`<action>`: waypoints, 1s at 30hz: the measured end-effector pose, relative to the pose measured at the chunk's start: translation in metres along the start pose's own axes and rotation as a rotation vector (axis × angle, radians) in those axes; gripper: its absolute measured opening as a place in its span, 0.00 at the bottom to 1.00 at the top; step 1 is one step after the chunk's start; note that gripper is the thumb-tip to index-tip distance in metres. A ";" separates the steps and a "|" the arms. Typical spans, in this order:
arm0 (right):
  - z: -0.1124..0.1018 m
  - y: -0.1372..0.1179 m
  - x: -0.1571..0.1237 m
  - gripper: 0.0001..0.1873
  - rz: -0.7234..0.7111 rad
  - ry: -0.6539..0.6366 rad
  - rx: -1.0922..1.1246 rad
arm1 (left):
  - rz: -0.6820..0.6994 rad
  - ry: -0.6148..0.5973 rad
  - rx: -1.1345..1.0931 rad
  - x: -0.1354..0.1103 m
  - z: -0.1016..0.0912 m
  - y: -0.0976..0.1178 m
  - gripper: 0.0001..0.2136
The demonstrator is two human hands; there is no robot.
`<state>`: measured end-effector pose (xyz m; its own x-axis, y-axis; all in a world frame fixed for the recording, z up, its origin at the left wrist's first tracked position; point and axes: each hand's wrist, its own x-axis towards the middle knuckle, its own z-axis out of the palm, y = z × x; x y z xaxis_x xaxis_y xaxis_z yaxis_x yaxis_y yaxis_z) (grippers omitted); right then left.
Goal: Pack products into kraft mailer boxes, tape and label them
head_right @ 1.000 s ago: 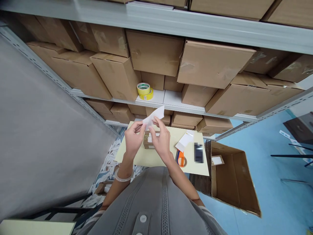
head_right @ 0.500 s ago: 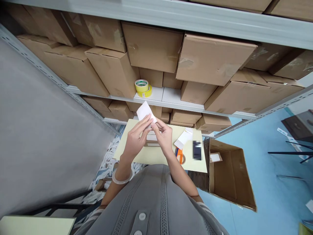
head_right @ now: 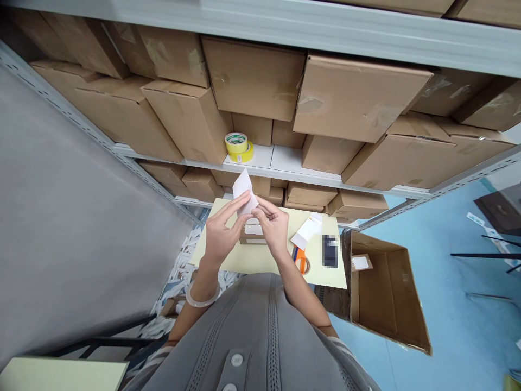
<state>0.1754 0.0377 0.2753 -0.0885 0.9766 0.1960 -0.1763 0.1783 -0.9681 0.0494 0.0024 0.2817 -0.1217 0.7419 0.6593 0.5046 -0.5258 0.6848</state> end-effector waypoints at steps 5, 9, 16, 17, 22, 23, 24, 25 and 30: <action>0.000 0.000 0.001 0.18 0.002 0.008 0.010 | -0.001 -0.042 -0.039 0.001 -0.002 0.000 0.15; 0.001 -0.001 0.000 0.18 0.001 0.015 0.024 | -0.020 -0.080 -0.077 0.002 -0.003 0.002 0.16; 0.000 -0.002 -0.001 0.18 -0.034 -0.032 0.044 | -0.181 -0.062 -0.181 0.001 -0.003 -0.002 0.16; 0.001 -0.002 -0.001 0.17 -0.044 -0.033 0.037 | -0.224 -0.037 -0.199 0.000 -0.003 -0.004 0.16; 0.005 -0.003 -0.003 0.15 -0.097 -0.029 -0.048 | -0.367 0.063 -0.343 -0.002 0.002 -0.013 0.17; 0.006 -0.003 -0.003 0.14 -0.105 -0.038 -0.068 | -0.383 0.061 -0.376 -0.003 0.003 -0.014 0.18; 0.007 -0.003 -0.003 0.14 -0.113 -0.049 -0.085 | -0.397 0.058 -0.406 -0.003 0.004 -0.014 0.19; 0.007 -0.003 -0.003 0.14 -0.123 -0.058 -0.100 | -0.409 0.062 -0.430 -0.003 0.004 -0.015 0.19; -0.005 0.006 0.006 0.15 -0.195 0.079 -0.226 | -0.470 0.184 -0.468 -0.003 -0.004 -0.023 0.22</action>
<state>0.1784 0.0449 0.2694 0.0035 0.9260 0.3775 0.0412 0.3770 -0.9253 0.0344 0.0104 0.2658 -0.4011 0.8745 0.2727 -0.0550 -0.3201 0.9458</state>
